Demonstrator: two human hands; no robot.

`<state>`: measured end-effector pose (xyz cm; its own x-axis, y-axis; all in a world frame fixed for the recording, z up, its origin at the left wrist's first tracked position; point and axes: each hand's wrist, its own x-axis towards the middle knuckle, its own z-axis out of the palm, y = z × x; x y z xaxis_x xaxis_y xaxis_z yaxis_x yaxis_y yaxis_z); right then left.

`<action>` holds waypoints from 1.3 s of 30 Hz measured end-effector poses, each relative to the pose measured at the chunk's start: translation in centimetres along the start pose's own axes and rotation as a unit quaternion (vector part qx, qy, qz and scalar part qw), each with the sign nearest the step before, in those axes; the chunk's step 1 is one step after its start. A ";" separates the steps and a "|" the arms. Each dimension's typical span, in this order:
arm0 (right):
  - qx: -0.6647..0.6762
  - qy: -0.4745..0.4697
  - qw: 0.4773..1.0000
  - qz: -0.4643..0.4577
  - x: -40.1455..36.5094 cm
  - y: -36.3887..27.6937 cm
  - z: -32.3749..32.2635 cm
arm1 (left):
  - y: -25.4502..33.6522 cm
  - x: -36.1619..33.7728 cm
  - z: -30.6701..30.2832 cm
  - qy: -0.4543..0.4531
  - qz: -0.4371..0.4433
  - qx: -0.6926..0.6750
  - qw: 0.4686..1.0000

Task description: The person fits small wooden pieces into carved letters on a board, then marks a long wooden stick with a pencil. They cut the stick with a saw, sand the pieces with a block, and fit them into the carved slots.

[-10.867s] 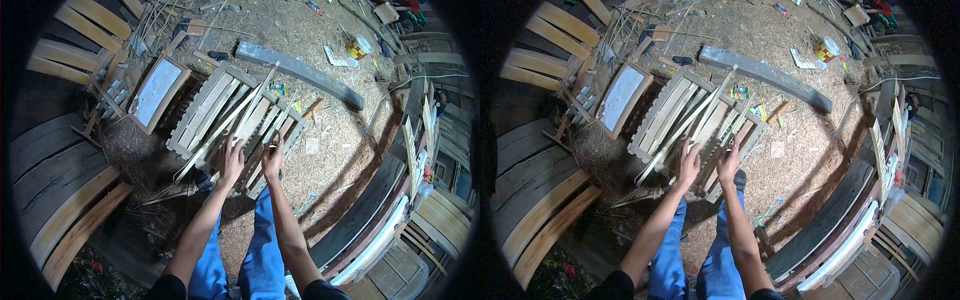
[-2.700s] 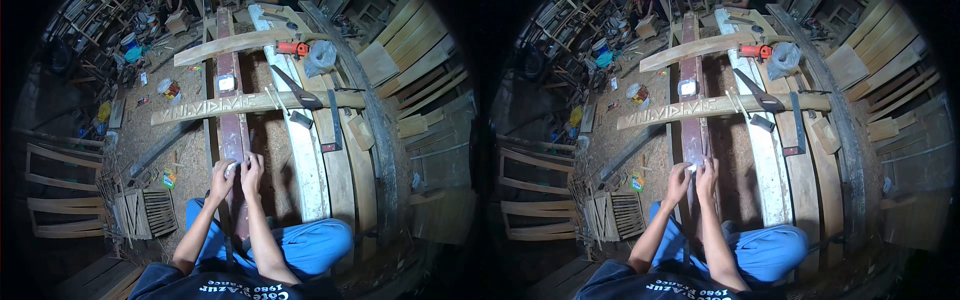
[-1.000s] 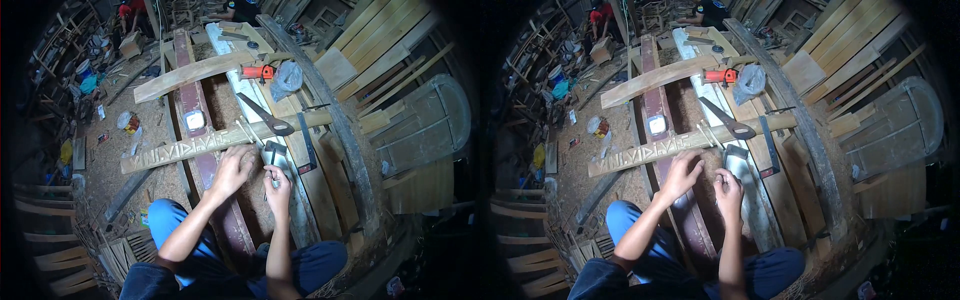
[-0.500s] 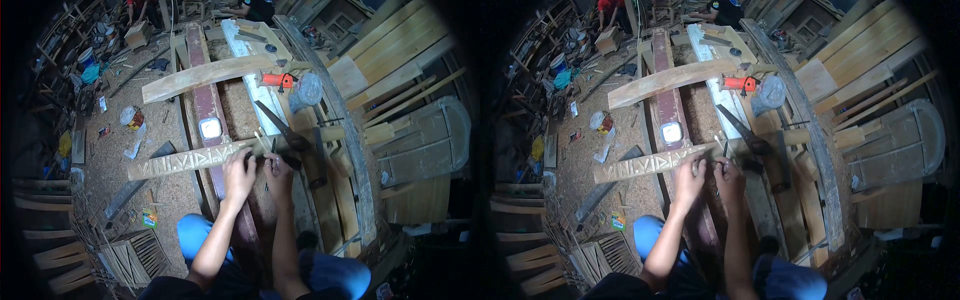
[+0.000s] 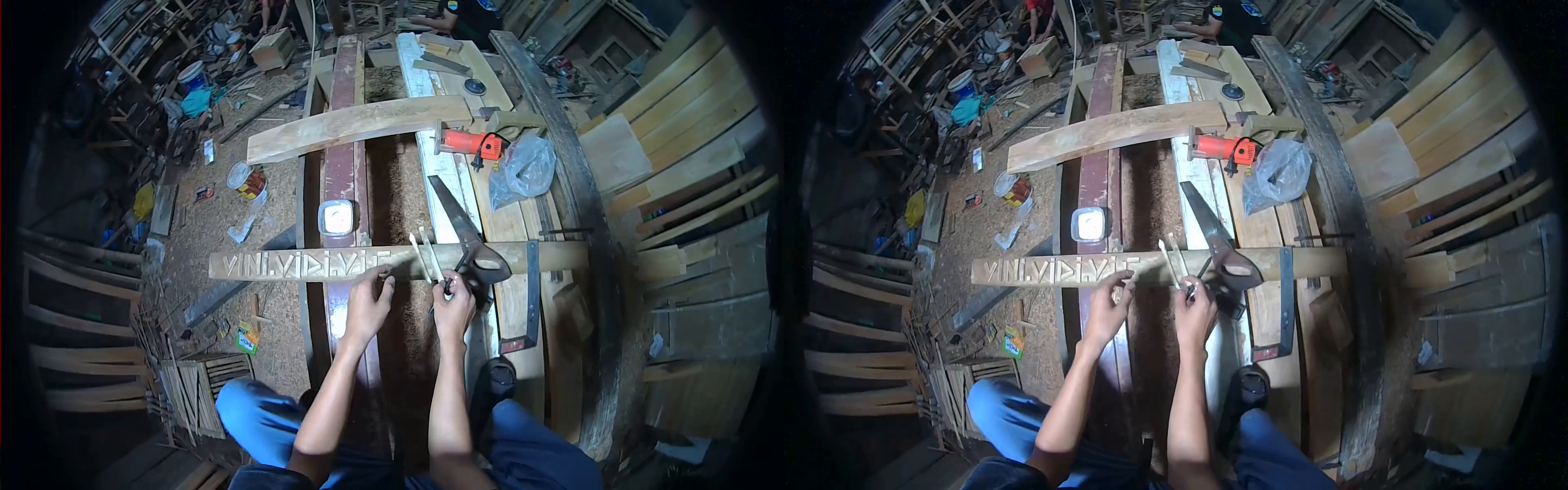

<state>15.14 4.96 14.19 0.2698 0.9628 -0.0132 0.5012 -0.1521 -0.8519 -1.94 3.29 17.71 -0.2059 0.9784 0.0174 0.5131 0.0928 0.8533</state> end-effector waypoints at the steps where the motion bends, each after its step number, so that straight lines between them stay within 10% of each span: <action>1: -0.030 0.007 0.999 -0.013 0.9 1.2 0.5 | -0.4 -0.2 1.1 0.000 -0.025 -0.014 1.000; 13: -0.028 -0.057 0.992 -0.111 5.1 6.5 4.3 | -3.4 -0.3 11.6 0.063 -0.077 0.011 0.995; 39: 0.023 -0.028 0.998 -0.046 6.9 5.9 3.6 | -2.5 -0.1 12.8 0.113 -0.063 0.052 0.990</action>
<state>16.99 11.52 7.23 0.1782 0.9833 0.0375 0.4836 -0.0543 -0.8736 7.45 5.28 8.91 -0.4493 0.8924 0.0412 0.5524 0.2413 0.7979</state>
